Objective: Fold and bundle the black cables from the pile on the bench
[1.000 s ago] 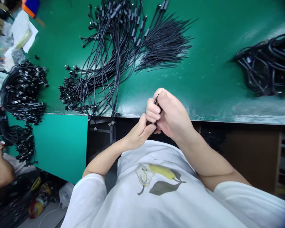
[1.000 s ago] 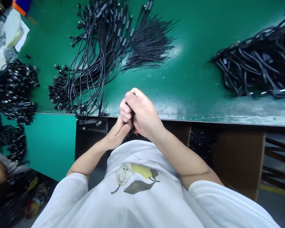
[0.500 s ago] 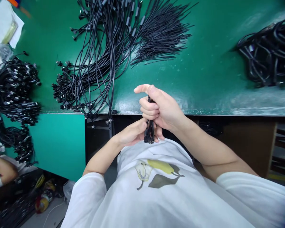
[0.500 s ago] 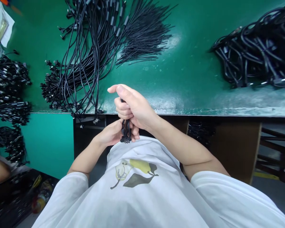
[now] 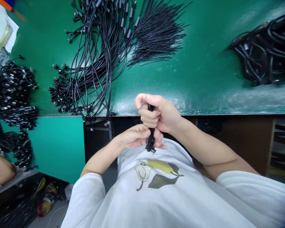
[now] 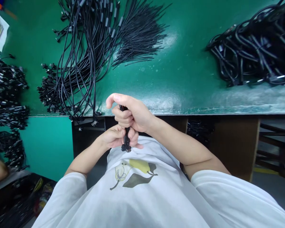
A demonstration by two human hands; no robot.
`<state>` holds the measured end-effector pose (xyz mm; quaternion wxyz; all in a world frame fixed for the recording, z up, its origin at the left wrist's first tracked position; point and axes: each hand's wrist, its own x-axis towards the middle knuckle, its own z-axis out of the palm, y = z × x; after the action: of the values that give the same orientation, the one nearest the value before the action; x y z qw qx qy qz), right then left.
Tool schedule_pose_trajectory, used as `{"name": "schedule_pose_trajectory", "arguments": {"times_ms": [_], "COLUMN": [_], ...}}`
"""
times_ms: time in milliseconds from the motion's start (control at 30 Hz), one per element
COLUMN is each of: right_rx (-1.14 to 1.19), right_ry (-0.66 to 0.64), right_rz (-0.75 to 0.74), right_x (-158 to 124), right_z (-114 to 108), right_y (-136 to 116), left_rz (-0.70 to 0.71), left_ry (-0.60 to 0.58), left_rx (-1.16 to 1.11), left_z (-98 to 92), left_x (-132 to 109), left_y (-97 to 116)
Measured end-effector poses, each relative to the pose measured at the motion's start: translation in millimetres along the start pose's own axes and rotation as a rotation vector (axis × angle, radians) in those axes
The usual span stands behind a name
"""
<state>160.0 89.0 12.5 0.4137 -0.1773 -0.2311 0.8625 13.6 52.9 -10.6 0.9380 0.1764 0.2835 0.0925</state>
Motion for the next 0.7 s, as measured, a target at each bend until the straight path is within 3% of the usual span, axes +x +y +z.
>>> {"name": "schedule_pose_trajectory", "arguments": {"times_ms": [200,333,500,700], "right_rx": [0.064,0.043,0.007,-0.092], "right_ry": [0.057,0.219,0.437,0.522], "right_rz": [-0.022,-0.030,-0.140,-0.304], "right_x": [3.3,4.0,7.3,10.9], "right_z": [-15.1,-20.7,-19.0,-12.9], "right_y": [-1.0,0.1,2.1,-0.8], "left_rz": [0.101,0.186,0.303,0.618], "left_ry": [0.095,0.137,0.347,0.626], "left_rx": [-0.190,-0.062,0.388,1.397], "left_z": [8.4,7.7,-4.0,-13.3], "left_x": [6.2,9.6,16.9,22.0], "left_y": [-8.6,-5.6,-11.6,-5.8]}}
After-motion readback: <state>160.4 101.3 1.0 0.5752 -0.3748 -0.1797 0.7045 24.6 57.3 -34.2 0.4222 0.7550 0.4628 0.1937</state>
